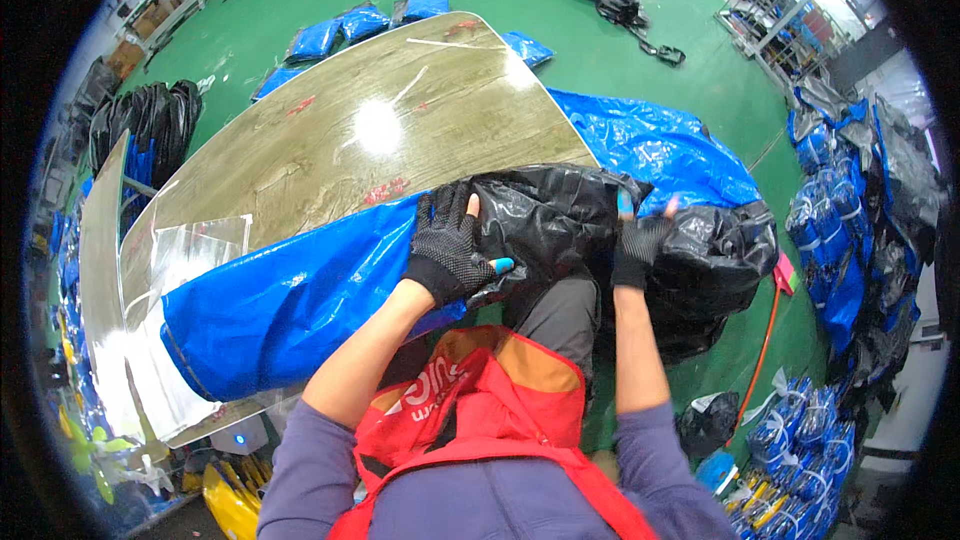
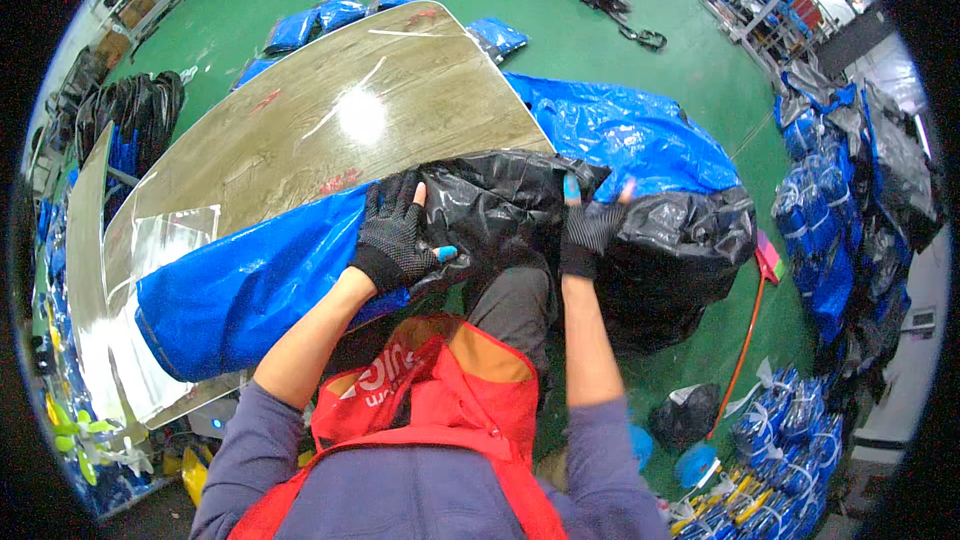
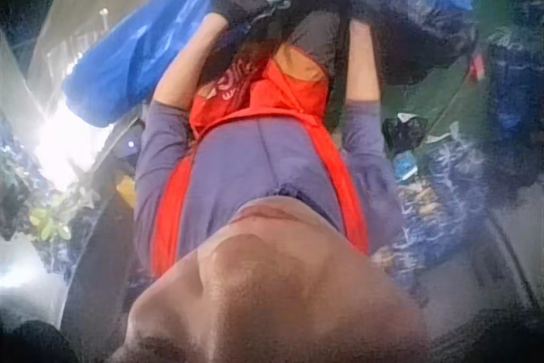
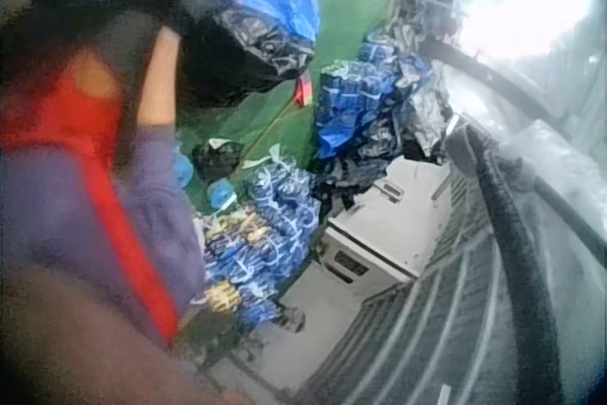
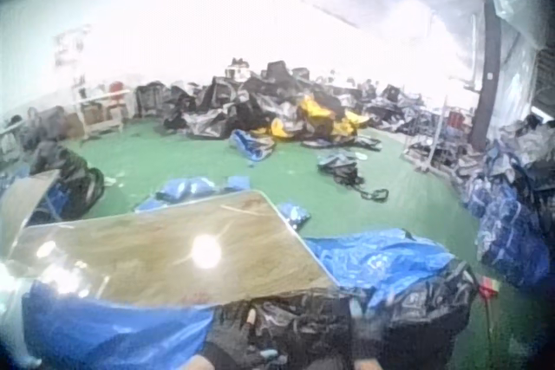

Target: The person repeatedly folds blue and black soft goods, places them into clear plastic bags, and seals them. The person works at a low table in a workshop, handling items one at a time and stacking the finished packages.

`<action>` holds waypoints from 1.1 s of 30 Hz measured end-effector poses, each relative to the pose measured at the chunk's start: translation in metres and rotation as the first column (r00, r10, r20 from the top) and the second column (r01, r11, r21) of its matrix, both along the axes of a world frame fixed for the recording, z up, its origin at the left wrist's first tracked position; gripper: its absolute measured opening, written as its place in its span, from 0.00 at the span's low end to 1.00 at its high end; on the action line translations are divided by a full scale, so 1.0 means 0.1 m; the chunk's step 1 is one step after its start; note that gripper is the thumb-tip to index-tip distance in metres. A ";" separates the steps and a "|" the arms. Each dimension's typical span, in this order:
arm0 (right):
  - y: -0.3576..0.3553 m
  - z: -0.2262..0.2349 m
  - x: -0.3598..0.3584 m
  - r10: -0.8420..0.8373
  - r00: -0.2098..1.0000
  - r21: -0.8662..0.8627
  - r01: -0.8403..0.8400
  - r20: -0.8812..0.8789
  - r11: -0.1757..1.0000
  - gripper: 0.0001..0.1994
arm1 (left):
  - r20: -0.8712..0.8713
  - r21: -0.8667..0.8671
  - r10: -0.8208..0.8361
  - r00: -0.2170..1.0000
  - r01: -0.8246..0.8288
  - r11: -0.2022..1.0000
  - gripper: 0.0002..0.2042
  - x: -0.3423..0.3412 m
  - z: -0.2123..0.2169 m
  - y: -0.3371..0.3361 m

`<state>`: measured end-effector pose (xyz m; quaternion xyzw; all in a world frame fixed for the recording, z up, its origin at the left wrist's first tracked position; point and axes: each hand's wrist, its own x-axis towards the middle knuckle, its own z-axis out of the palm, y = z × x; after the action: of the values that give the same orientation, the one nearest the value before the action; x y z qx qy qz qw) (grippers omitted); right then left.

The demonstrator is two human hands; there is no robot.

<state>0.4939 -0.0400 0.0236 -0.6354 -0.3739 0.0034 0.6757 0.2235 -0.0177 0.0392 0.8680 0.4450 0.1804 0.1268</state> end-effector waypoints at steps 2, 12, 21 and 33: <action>-0.16 0.01 -0.05 0.098 0.938 -0.272 -0.195 -0.333 0.942 0.44 | -0.031 0.011 -0.010 0.999 0.010 1.000 0.52 -0.05 -0.01 -0.01; -0.05 0.40 -0.67 0.399 0.826 0.117 -0.385 -0.398 0.915 0.51 | -0.149 0.008 0.018 0.989 -0.017 1.000 0.54 -0.01 -0.05 0.00; -0.20 0.39 -1.19 0.601 0.792 -0.221 -0.570 0.108 0.791 0.34 | 0.025 -0.120 -0.043 0.999 0.046 0.992 0.45 0.01 -0.18 0.15; -0.44 0.88 -2.09 0.857 0.146 -0.676 -0.556 0.494 0.484 0.41 | -0.122 0.252 0.039 0.992 -0.007 0.968 0.32 -1.28 0.64 -0.65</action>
<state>0.2845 -0.0836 0.1111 -0.4059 -0.8799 0.1068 0.2229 0.0954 -0.0823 0.1030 0.8815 0.4357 0.1817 -0.0142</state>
